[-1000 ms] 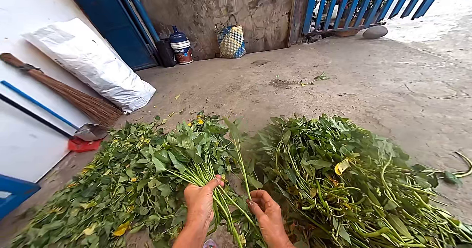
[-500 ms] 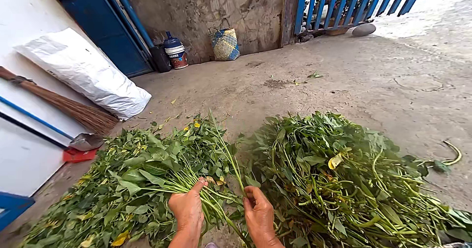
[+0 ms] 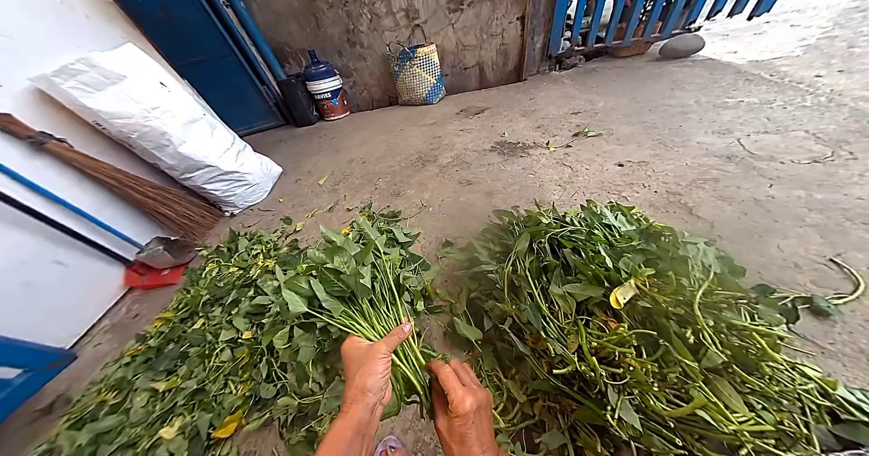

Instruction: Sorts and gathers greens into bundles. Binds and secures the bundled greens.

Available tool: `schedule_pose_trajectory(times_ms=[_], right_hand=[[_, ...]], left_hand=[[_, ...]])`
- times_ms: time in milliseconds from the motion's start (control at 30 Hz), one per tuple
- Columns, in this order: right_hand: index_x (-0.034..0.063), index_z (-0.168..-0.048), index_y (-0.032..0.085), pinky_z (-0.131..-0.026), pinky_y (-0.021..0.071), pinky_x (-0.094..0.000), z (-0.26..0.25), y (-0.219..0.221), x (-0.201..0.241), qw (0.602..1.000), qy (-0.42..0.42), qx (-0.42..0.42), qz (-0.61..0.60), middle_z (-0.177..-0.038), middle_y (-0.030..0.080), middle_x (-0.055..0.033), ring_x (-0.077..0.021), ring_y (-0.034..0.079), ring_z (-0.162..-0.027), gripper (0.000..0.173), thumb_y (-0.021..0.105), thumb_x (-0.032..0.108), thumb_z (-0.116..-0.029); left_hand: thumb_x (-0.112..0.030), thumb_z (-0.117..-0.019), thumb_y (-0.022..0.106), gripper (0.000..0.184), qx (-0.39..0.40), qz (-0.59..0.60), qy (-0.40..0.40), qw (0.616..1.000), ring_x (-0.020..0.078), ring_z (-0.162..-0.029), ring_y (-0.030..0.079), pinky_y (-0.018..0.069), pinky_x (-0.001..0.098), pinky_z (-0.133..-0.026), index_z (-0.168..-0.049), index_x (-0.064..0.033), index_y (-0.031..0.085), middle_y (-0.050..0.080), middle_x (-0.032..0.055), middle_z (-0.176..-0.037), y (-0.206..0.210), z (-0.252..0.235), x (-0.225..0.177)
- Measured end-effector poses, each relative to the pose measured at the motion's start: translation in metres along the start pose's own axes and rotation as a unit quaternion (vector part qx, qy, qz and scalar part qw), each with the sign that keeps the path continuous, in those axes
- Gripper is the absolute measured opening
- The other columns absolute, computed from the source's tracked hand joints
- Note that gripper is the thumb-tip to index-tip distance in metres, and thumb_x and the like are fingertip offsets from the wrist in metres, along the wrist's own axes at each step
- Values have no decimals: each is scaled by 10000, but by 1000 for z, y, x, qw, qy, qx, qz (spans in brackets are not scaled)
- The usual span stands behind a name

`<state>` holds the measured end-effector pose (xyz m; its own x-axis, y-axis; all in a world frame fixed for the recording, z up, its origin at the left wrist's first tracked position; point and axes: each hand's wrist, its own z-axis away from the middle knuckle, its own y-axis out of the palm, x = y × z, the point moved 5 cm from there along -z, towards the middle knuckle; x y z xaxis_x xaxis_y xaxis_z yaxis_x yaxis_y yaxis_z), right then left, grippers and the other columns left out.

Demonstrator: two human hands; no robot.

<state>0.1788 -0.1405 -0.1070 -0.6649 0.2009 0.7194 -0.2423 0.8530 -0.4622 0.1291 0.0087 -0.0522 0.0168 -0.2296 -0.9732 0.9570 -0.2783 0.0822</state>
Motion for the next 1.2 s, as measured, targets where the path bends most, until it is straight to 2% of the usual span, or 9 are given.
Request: schedule_pose_trajectory(times_ms=[133,267,433,500,633,800,933,1100,1200], right_hand=[[65,-1142,733,-843,604,-324,5,6,-11,984,50,100,-137,-1008,730,-58,-164,706,-956,256,620,81,-912],[9,-1336,583,-897,599,-383,-15,13,-25,823,328,242,-395,-1265,649,-123,-205,676,-1092,439,576,260,-976],[59,-1158,716,-964,521,-360,-45,20,-28,826,234,371,-353,-1188,652,-87,-164,620,-1108,478,681,481,-938],[48,-1090,704,-891,560,-323,-49,26,-24,790,221,404,-405,-1043,712,-51,-115,676,-978,398,736,412,-932],[31,-1147,659,-873,584,-329,-52,27,-17,695,260,452,-496,-999,729,-52,-124,704,-925,283,686,262,-987],[53,-1104,691,-830,577,-315,-59,20,-8,722,184,502,-440,-938,719,-12,-79,690,-874,304,565,324,-1053],[29,-1097,693,-804,591,-296,-58,18,-5,735,141,499,-436,-922,728,-17,-72,697,-842,228,680,234,-997],[49,-1048,692,-803,540,-481,-66,7,-4,847,65,491,-194,-869,692,-93,-215,679,-840,386,660,425,-968],[36,-1056,691,-808,564,-404,-63,-4,1,919,-22,344,-193,-917,672,-111,-214,669,-875,426,609,452,-1018]], left_hand=[[233,-698,764,460,18,-19,-4,1000,283,-773,753,652,388,-708,-1103,131,571,737,227,-883,-3,1,-4],[253,-674,761,499,44,-7,-3,999,303,-771,754,655,401,-705,-1112,139,552,735,243,-877,-5,0,-8],[242,-684,759,451,88,28,6,996,320,-793,752,652,423,-739,-1082,153,567,730,263,-886,1,3,-7],[235,-698,758,442,100,54,-2,994,323,-808,751,650,432,-756,-1088,156,564,725,272,-898,3,3,-6],[224,-737,733,413,122,99,-33,987,332,-832,745,643,445,-785,-1108,162,563,716,288,-924,3,4,-2],[206,-776,720,376,133,120,-61,982,356,-838,746,642,463,-788,-1115,160,563,712,306,-934,2,5,-1],[215,-750,727,388,139,114,-41,983,359,-819,746,645,463,-773,-1097,168,561,711,311,-913,4,8,-5],[226,-763,715,429,82,120,-98,985,346,-802,744,642,462,-747,-1144,137,539,715,288,-924,-1,9,-5],[212,-809,683,363,60,129,-98,985,347,-795,744,643,463,-736,-1142,136,561,717,287,-924,-8,2,-12]])
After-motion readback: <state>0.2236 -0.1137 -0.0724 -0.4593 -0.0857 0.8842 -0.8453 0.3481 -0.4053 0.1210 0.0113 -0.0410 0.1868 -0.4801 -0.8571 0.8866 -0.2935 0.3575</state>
